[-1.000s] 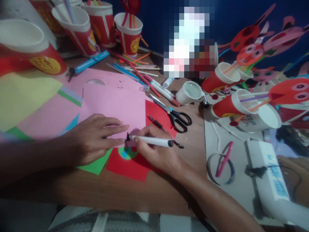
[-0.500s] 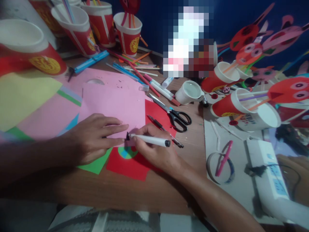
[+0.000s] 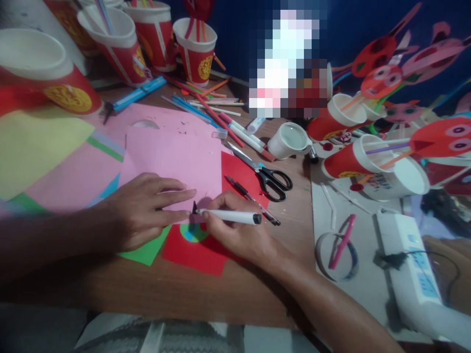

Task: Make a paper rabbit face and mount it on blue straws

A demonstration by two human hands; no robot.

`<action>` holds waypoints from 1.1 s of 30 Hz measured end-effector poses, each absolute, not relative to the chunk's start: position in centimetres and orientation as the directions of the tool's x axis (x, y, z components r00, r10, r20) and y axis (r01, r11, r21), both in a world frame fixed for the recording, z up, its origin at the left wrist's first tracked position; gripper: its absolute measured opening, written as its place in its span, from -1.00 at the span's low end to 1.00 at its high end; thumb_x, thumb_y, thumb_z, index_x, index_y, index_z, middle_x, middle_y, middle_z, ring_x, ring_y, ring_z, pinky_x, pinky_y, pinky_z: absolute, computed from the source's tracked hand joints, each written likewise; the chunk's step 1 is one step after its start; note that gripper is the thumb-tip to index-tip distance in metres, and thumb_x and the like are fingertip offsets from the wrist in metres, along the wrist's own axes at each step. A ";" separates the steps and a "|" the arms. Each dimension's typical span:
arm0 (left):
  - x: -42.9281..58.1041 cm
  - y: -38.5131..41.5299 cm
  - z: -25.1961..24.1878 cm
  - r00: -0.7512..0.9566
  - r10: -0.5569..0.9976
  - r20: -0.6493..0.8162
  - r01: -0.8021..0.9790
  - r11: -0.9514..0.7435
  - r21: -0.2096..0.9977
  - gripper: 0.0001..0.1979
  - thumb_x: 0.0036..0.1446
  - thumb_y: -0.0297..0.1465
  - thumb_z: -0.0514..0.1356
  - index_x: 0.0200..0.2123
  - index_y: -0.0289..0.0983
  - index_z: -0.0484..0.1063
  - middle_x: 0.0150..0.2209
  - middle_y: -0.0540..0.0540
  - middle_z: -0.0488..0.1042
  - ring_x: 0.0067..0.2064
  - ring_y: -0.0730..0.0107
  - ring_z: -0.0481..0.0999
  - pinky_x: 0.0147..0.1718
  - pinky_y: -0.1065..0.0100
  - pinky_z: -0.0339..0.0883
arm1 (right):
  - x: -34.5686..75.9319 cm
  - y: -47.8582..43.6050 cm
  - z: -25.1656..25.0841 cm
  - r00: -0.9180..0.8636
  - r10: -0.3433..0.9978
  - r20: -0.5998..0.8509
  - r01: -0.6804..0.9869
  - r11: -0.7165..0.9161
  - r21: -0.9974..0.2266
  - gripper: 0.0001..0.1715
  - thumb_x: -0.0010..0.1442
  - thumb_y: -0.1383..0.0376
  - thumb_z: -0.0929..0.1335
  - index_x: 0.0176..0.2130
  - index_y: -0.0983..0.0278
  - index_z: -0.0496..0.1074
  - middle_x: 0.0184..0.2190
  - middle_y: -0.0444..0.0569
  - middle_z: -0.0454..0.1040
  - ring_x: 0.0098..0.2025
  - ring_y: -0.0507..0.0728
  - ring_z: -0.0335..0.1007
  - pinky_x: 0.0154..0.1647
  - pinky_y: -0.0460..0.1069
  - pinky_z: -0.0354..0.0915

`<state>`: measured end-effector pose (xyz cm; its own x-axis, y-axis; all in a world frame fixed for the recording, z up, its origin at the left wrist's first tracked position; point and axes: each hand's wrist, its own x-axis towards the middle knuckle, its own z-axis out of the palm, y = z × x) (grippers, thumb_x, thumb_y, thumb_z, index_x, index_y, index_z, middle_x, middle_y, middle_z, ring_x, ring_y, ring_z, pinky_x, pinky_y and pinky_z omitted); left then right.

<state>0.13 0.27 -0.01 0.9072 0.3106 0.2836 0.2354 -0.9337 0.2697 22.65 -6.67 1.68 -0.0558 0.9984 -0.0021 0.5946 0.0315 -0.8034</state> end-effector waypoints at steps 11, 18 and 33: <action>0.1 0.3 0.0 0.907 0.312 0.284 0.235 -0.932 0.275 -0.64 0.04 -0.56 0.13 -0.09 -0.20 0.49 0.12 -0.20 0.41 0.11 0.02 0.33 -0.05 0.01 0.24 | 22.8 -6.8 1.7 -0.079 0.997 -0.001 0.551 0.043 -0.834 -0.89 0.10 0.33 0.38 -0.46 0.27 0.39 -0.59 -0.18 0.46 -0.58 -0.04 0.29 -0.59 -0.15 0.19; 0.1 0.3 0.0 0.908 0.306 0.287 0.228 -0.934 0.276 -0.65 0.02 -0.55 0.16 -0.10 -0.21 0.49 0.11 -0.21 0.42 0.10 -0.01 0.35 -0.06 0.00 0.26 | 22.7 -6.7 1.6 -0.059 0.998 -0.010 0.588 0.027 -0.808 -0.91 0.09 0.35 0.38 -0.46 0.27 0.40 -0.58 -0.17 0.47 -0.58 -0.02 0.29 -0.58 -0.13 0.19; 0.1 0.3 0.0 0.910 0.307 0.280 0.233 -0.935 0.269 -0.66 0.03 -0.54 0.16 -0.10 -0.23 0.48 0.13 -0.21 0.41 0.11 -0.02 0.34 -0.07 0.00 0.24 | 22.7 -6.8 1.8 -0.098 0.995 0.002 0.589 0.060 -0.806 -0.87 0.11 0.32 0.37 -0.47 0.26 0.39 -0.59 -0.16 0.46 -0.59 -0.02 0.28 -0.59 -0.13 0.19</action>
<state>0.13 0.30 -0.01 0.9097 0.3071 0.2795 0.2327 -0.9345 0.2693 22.71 -6.85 1.78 -0.0983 0.9952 0.0025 0.5887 0.0601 -0.8061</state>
